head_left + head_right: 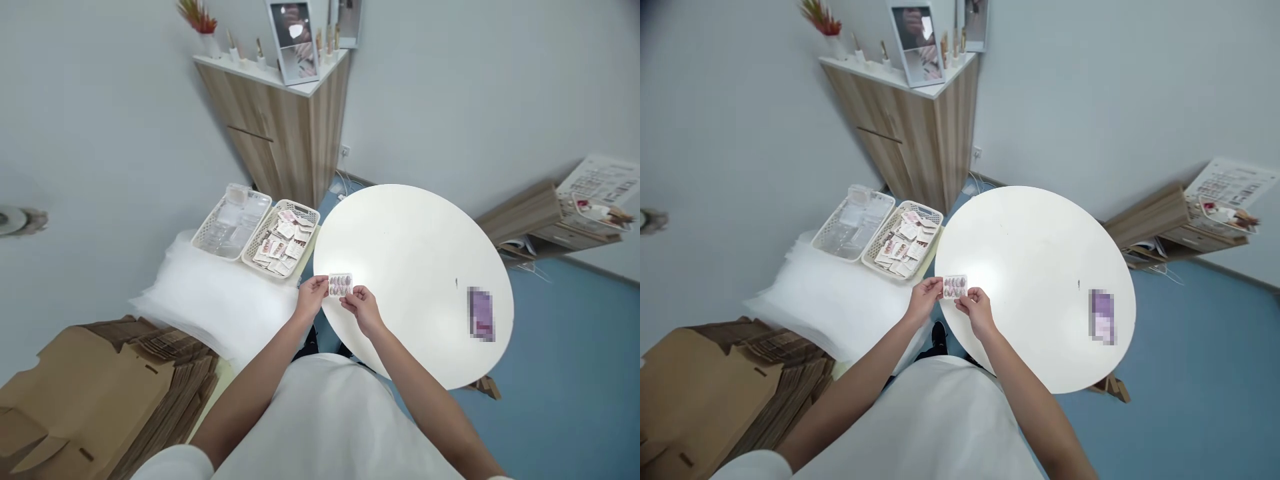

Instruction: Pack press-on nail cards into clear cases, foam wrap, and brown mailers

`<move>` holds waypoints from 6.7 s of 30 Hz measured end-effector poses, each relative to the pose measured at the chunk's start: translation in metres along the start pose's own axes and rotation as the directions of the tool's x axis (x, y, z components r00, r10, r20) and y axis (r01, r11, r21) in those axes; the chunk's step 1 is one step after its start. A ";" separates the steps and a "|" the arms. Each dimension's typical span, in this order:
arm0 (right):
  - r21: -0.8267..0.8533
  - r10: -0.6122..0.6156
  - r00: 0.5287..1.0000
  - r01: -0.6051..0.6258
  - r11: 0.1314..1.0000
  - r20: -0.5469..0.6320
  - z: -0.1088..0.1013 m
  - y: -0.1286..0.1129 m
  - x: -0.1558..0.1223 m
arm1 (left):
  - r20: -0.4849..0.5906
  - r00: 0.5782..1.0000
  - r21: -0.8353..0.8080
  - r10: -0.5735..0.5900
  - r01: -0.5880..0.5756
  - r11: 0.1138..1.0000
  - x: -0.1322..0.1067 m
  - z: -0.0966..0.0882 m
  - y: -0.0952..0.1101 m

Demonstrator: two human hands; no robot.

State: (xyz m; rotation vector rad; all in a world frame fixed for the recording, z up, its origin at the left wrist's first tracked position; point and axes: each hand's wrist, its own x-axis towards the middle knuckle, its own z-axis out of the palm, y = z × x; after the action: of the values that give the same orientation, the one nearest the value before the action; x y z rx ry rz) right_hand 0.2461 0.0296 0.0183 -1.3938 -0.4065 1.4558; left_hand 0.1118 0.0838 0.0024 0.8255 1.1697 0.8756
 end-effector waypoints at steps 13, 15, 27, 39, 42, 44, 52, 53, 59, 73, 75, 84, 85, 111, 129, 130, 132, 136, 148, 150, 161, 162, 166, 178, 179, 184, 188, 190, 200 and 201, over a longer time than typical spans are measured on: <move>-0.032 -0.105 0.994 0.105 0.994 0.002 -0.130 -0.006 -0.045 | 0.276 0.960 0.340 -0.035 -0.064 0.938 -0.039 0.087 -0.018; -0.072 -0.121 0.991 0.126 0.989 0.062 -0.144 -0.012 -0.046 | 0.314 0.948 0.351 -0.050 -0.067 0.934 -0.044 0.097 -0.019; -0.035 -0.112 0.994 0.111 0.993 -0.015 -0.171 -0.008 -0.055 | 0.260 0.951 0.247 -0.169 0.103 0.963 -0.062 0.125 -0.050; -0.013 -0.130 0.990 0.130 0.991 -0.051 -0.167 0.004 -0.061 | 0.317 0.939 0.345 -0.134 0.018 0.938 -0.079 0.121 -0.069; -0.046 -0.156 0.987 0.154 0.987 -0.031 -0.174 0.001 -0.061 | 0.377 0.926 0.450 0.012 -0.194 0.872 -0.078 0.113 -0.060; -0.077 -0.158 0.987 0.156 0.985 -0.016 -0.177 0.000 -0.063 | 0.454 0.888 0.547 0.067 -0.337 0.766 -0.077 0.108 -0.053; -0.120 -0.160 0.987 0.160 0.980 0.009 -0.183 0.005 -0.067 | 0.641 0.761 0.598 0.094 -0.573 0.561 -0.073 0.108 -0.059; -0.126 -0.162 0.987 0.162 0.979 0.009 -0.183 0.007 -0.067 | 0.642 0.761 0.596 0.094 -0.572 0.564 -0.073 0.108 -0.061; -0.198 -0.167 0.986 0.162 0.967 -0.009 -0.178 0.014 -0.068 | 0.631 0.773 0.614 0.065 -0.548 0.568 -0.074 0.103 -0.069; -0.628 -0.293 0.929 0.370 0.685 0.227 -0.138 0.025 -0.038 | 0.504 0.862 0.681 0.051 -0.433 0.590 -0.044 0.066 -0.049; -0.664 -0.297 0.929 0.365 0.652 0.219 -0.125 0.027 -0.025 | 0.452 0.890 0.705 0.059 -0.397 0.587 -0.035 0.057 -0.046; -0.777 -0.250 0.946 0.314 0.546 0.206 -0.061 0.024 0.034 | 0.337 0.939 0.743 0.066 -0.308 0.593 0.015 0.008 -0.039; -0.792 -0.240 0.951 0.298 0.532 0.197 -0.054 0.024 0.041 | 0.332 0.942 0.754 0.057 -0.301 0.584 0.022 0.003 -0.038; -0.606 -0.176 0.977 0.066 0.792 -0.124 0.011 0.070 0.087 | 0.219 0.968 0.702 -0.126 -0.066 0.709 0.078 -0.027 -0.051; -0.556 -0.175 0.980 0.095 0.826 -0.092 0.013 0.064 0.101 | 0.204 0.978 0.689 -0.044 -0.111 0.716 0.086 -0.022 -0.051; -0.552 -0.174 0.981 0.096 0.828 -0.090 0.013 0.064 0.101 | 0.208 0.977 0.686 -0.039 -0.117 0.718 0.085 -0.023 -0.051; -0.545 -0.175 0.981 0.100 0.833 -0.088 0.012 0.063 0.100 | 0.210 0.977 0.681 -0.032 -0.123 0.722 0.085 -0.023 -0.051; -0.531 -0.158 0.983 0.083 0.843 -0.097 0.007 0.061 0.095 | 0.197 0.980 0.686 -0.042 -0.107 0.720 0.083 -0.024 -0.049; -0.473 -0.040 0.996 0.071 0.878 0.075 -0.036 0.053 0.040 | 0.180 0.975 0.718 -0.128 -0.042 0.694 0.011 -0.027 -0.056; -0.446 -0.029 0.993 0.079 0.891 0.117 -0.045 0.055 0.028 | 0.204 0.969 0.709 -0.140 -0.047 0.704 -0.010 -0.027 -0.063; -0.426 -0.033 0.977 0.121 0.897 0.208 -0.046 0.058 -0.010 | 0.168 0.982 0.710 -0.086 -0.060 0.702 -0.078 -0.047 -0.046; -0.429 -0.032 0.975 0.127 0.894 0.221 -0.039 0.058 -0.010 | 0.145 0.987 0.720 -0.074 -0.054 0.691 -0.081 -0.055 -0.041; -0.433 -0.022 0.957 0.151 0.888 0.289 0.001 0.062 -0.003 | 0.048 0.999 0.727 0.016 -0.046 0.685 -0.098 -0.094 -0.030; -0.590 0.032 0.825 0.376 0.714 0.565 0.139 0.076 0.021 | -0.203 0.966 0.430 0.157 -0.056 0.901 -0.083 -0.198 -0.008; -0.605 0.052 0.817 0.380 0.700 0.574 0.143 0.075 0.024 | -0.200 0.968 0.407 0.149 -0.057 0.912 -0.077 -0.200 -0.004; -0.653 -0.007 0.833 0.438 0.618 0.553 0.163 0.057 0.055 | -0.202 0.967 0.360 0.156 -0.075 0.930 -0.039 -0.208 0.016; -0.680 -0.112 0.851 0.483 0.552 0.514 0.186 0.037 0.097 | -0.246 0.959 0.330 0.141 -0.054 0.942 0.000 -0.212 0.035; -0.699 -0.150 0.859 0.489 0.522 0.489 0.198 0.027 0.123 | -0.265 0.957 0.292 0.116 -0.035 0.956 0.024 -0.211 0.047; -0.716 -0.291 0.787 0.617 0.327 0.545 0.240 -0.015 0.260 | -0.265 0.964 -0.084 0.001 -0.024 0.996 0.160 -0.186 0.085; -0.712 -0.280 0.776 0.630 0.310 0.565 0.245 -0.018 0.269 | -0.282 0.959 -0.113 -0.018 -0.015 0.993 0.169 -0.184 0.086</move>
State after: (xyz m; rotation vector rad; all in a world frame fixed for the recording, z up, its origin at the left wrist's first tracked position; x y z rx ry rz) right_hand 0.0945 0.3550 -0.0441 -1.5507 -1.8985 0.9319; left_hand -0.0533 0.2887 -0.0259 0.6188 1.3543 1.0748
